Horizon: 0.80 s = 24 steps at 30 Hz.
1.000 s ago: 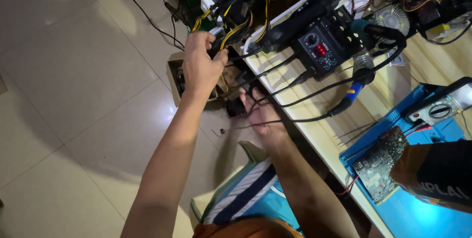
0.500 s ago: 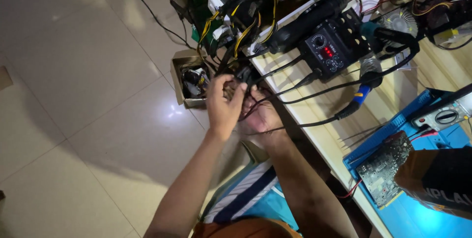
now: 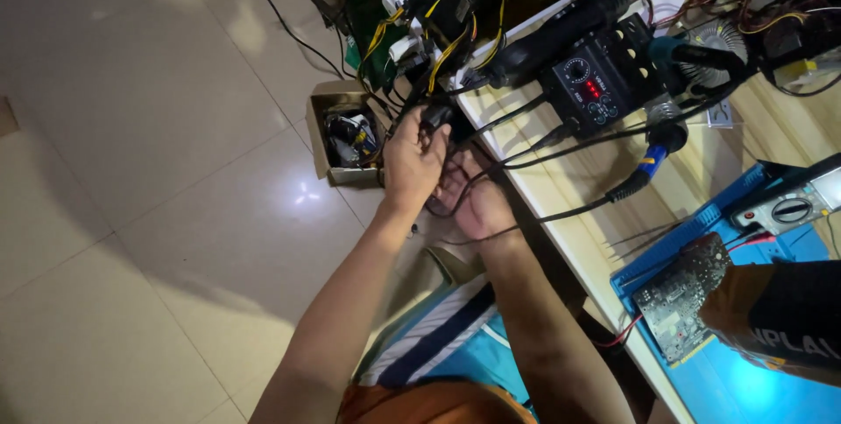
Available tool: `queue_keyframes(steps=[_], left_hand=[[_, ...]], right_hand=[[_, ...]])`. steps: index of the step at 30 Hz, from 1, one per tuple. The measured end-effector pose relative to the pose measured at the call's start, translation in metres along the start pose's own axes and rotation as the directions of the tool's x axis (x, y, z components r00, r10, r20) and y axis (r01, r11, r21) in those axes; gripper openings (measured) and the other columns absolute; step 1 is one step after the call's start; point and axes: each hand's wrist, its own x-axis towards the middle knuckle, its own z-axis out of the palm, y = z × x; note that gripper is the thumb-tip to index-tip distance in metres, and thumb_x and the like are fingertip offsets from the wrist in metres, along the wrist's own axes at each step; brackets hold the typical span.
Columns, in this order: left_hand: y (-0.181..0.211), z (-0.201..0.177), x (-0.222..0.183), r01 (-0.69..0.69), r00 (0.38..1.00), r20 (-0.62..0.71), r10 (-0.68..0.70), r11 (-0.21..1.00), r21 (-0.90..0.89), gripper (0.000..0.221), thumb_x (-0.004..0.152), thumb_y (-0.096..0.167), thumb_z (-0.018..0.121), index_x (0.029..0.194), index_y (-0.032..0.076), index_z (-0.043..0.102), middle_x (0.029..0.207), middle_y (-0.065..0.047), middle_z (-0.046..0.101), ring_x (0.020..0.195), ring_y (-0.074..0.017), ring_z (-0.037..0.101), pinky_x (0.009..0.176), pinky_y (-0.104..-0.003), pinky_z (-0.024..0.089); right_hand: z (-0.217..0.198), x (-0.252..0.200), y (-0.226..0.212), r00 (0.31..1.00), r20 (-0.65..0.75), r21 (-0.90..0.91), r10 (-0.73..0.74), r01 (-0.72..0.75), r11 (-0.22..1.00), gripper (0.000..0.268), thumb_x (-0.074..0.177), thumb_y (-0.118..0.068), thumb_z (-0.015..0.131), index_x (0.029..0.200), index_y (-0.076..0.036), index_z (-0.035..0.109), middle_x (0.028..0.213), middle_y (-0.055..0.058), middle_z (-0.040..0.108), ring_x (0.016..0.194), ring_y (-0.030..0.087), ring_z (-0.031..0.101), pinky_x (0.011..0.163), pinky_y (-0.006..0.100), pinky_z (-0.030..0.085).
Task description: Cleaning a circuit board with a brush and solvent before aligning it under a rework station for component repair.
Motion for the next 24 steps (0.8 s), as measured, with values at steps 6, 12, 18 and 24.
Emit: queue_keyframes(steps=[6,12,18,24], left_hand=[[-0.022,0.001,0.008,-0.198,0.974,-0.044,0.222,0.931,0.307,0.048,0.106,0.030,0.078,0.147,0.008,0.063,0.119,-0.027,0.075,0.108,-0.0504,0.075,0.083,-0.060,0.067],[-0.021,0.005,0.008,-0.329,0.932,-0.062,0.356,0.907,0.265,0.047,0.111,0.023,0.075,0.152,0.004,0.061,0.131,-0.023,0.073,0.114,-0.0468,0.076,0.094,-0.053,0.066],[-0.014,-0.001,0.013,-0.397,0.917,0.089,0.388,0.908,0.135,0.041,0.115,0.002,0.058,0.155,-0.002,0.051,0.147,-0.026,0.057,0.123,-0.0366,0.078,0.106,-0.038,0.066],[-0.018,0.006,0.012,-0.330,0.940,0.116,0.322,0.942,0.059,0.042,0.118,0.007,0.047,0.159,0.002,0.049,0.153,-0.021,0.053,0.119,-0.0316,0.082,0.101,-0.031,0.063]], right_hand=[[-0.013,-0.056,-0.008,0.982,-0.030,-0.277,-0.186,0.171,0.946,0.049,0.117,-0.035,0.050,0.152,-0.001,0.058,0.143,0.016,0.071,0.110,0.026,0.075,0.094,0.038,0.063],[0.003,-0.142,-0.005,0.897,-0.111,-0.403,-0.429,0.354,0.844,0.041,0.113,-0.022,0.060,0.141,0.007,0.068,0.134,0.024,0.073,0.126,0.034,0.072,0.108,0.044,0.057],[-0.026,-0.225,0.007,0.916,0.021,-0.562,-0.399,0.342,0.754,0.042,0.106,-0.032,0.063,0.129,0.000,0.078,0.133,0.016,0.081,0.129,0.029,0.076,0.111,0.045,0.059],[-0.095,-0.275,0.029,0.935,-0.120,-0.521,-0.333,0.226,0.823,0.048,0.103,-0.036,0.065,0.128,0.003,0.078,0.141,0.022,0.079,0.136,0.038,0.075,0.113,0.055,0.063]])
